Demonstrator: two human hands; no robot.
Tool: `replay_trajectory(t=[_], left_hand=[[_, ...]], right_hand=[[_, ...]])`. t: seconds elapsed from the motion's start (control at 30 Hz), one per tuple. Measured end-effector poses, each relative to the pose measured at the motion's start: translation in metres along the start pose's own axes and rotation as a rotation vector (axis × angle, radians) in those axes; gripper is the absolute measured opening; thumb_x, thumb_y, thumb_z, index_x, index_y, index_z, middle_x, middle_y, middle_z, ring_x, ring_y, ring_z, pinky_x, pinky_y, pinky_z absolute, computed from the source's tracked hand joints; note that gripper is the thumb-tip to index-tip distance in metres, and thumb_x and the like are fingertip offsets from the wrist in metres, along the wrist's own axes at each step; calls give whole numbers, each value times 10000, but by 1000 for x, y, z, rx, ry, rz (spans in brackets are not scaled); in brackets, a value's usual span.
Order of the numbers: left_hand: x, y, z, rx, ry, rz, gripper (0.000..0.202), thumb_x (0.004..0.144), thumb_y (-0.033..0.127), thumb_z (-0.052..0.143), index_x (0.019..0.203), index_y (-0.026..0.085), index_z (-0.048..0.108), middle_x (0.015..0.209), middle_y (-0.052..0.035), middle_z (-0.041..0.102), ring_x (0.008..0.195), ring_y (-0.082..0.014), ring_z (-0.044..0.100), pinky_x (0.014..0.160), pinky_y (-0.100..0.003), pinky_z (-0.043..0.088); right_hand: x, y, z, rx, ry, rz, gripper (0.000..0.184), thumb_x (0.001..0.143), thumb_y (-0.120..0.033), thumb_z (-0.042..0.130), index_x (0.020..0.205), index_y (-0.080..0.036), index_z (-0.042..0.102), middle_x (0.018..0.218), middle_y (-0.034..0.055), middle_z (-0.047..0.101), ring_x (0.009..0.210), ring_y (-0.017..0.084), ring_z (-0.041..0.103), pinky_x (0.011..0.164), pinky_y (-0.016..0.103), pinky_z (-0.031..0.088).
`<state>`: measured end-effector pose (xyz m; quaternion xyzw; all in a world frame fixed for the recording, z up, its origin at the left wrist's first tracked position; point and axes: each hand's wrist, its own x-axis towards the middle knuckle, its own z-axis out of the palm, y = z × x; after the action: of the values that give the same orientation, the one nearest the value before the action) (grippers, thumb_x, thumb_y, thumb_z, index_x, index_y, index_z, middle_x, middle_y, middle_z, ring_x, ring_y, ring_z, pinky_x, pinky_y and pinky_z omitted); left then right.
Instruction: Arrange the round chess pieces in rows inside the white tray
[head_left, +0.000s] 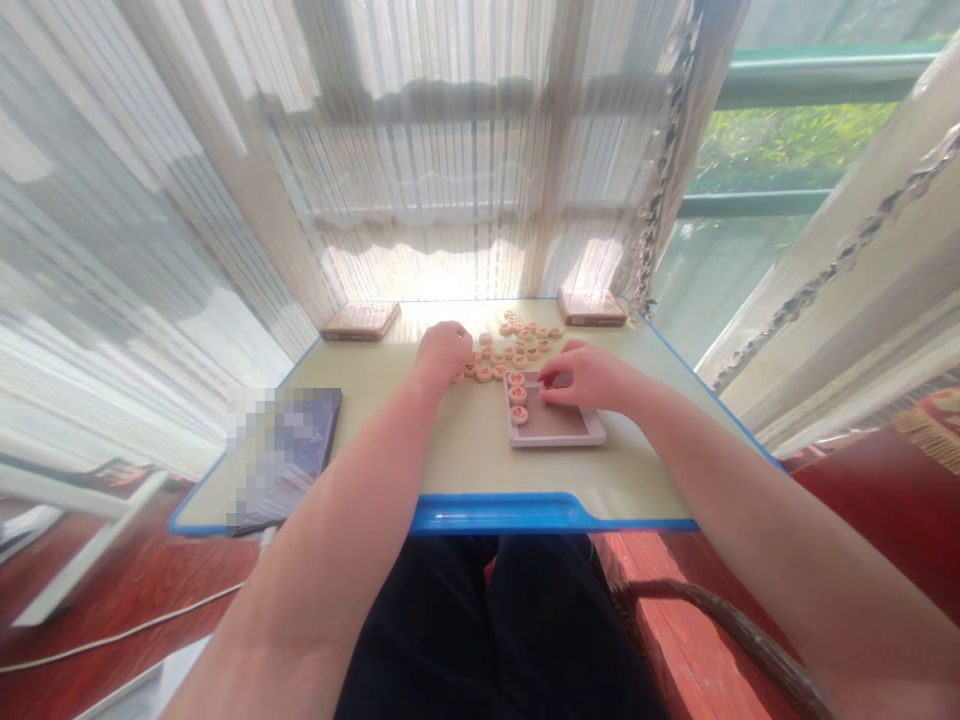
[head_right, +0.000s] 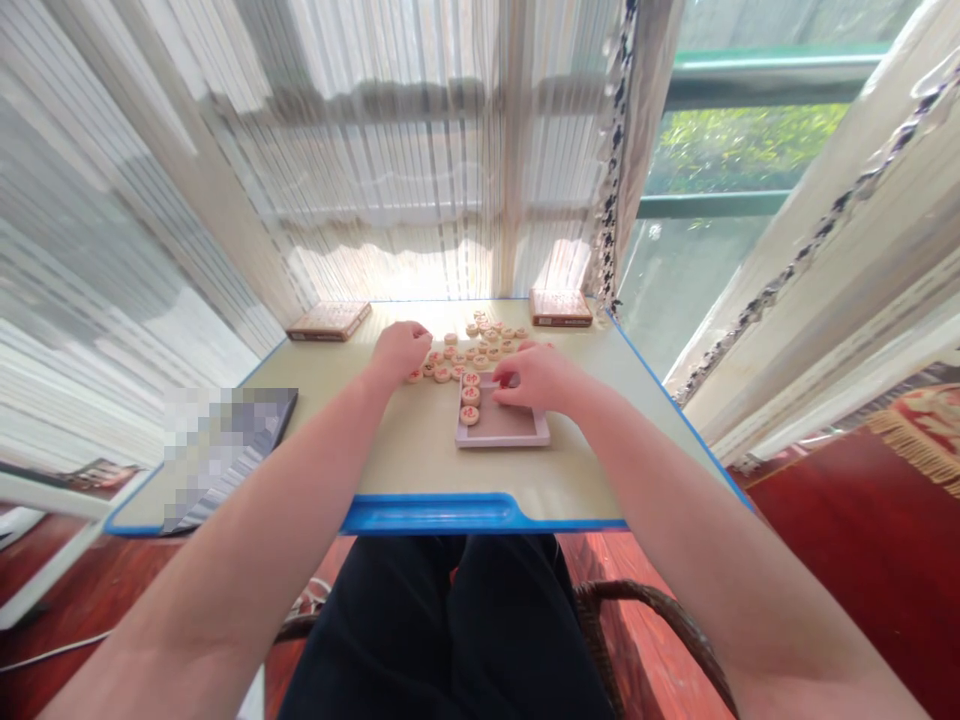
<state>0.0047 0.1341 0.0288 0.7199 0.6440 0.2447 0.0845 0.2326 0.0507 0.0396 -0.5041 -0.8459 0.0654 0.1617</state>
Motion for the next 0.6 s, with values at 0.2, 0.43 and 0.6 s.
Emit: replay_trajectory(t=[0.2,0.43,0.6], left_hand=[[-1,-4,4,23,-5,48,254,768,248,444,785,166,684,759,-70,683,717,-186,598,682,-272,450],[-1,-4,4,56,-11,61,260,763,241,438,788,166,686,773,-78,684,726,-196,603,673,-280,452],[-2,-3,2,76,-19,64,259,763,244,439,787,166,685,776,-84,681,737,-203,610,676,-287,460]], right_hand=[[-3,-4,-5,-26,-66,-26,254,679,-331,629,904,-243,709,714,16,670,911,216,553,737,289,441],[-4,-7,-5,-51,-53,-57,193,685,-277,601,846,-238,702,715,19,675,908,223,543,722,290,435],[-7,-21,-10,26,45,-164,222,686,-256,616,893,-204,676,811,26,690,869,199,560,759,287,430]])
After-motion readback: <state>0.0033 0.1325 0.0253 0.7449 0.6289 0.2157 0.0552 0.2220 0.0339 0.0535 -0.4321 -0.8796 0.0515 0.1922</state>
